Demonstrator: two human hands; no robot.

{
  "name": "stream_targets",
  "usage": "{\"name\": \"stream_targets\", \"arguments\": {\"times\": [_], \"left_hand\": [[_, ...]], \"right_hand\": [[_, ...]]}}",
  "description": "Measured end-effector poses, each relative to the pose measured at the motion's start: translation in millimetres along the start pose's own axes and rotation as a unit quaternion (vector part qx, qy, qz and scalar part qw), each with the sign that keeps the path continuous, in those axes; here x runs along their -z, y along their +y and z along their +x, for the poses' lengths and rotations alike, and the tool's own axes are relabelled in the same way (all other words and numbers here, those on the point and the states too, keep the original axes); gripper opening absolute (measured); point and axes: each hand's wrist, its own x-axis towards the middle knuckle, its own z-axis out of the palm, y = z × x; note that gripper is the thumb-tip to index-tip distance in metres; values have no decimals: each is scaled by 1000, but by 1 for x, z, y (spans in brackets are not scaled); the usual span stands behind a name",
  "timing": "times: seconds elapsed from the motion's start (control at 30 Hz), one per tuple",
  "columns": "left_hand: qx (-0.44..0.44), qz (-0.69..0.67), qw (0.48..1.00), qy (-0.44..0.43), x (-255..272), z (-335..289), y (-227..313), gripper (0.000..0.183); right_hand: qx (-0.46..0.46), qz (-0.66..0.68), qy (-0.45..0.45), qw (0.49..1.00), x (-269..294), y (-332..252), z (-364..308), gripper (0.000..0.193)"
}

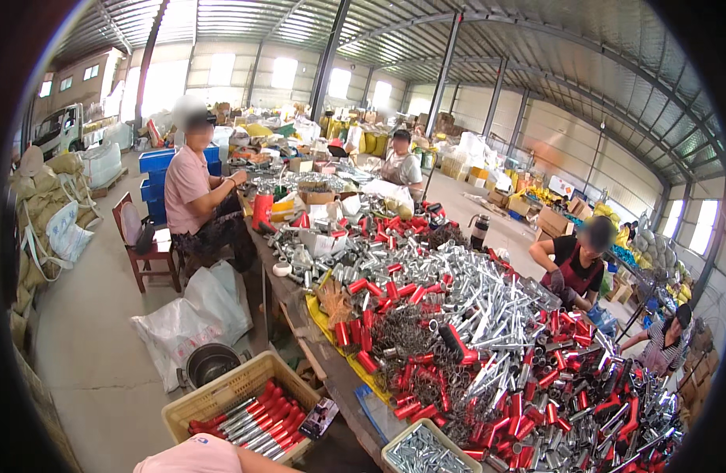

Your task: The person assembles metal handle tools by hand, connecting metal tubes, pins, and outer sleeves, and places the finished assemblies into a plastic basket.

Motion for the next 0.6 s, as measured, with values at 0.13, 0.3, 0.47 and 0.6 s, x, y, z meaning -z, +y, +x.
{"name": "stream_targets", "arguments": {"times": [0.13, 0.3, 0.47, 0.6], "left_hand": [[21, 15, 995, 94, -8, -7, -9, 43], [38, 24, 978, 206, -13, -17, -13, 44], [22, 174, 959, 222, -8, -22, -13, 38], [-100, 536, 809, 219, -7, -20, -4, 35]], "right_hand": [[10, -94, 1, 996, -3, -25, 8, 21], [-46, -30, 102, 993, -16, -13, -4, 21], [-100, -2, 130, 986, -17, -6, -9, 23], [-100, 27, 164, 981, -21, -9, -9, 25]]}}
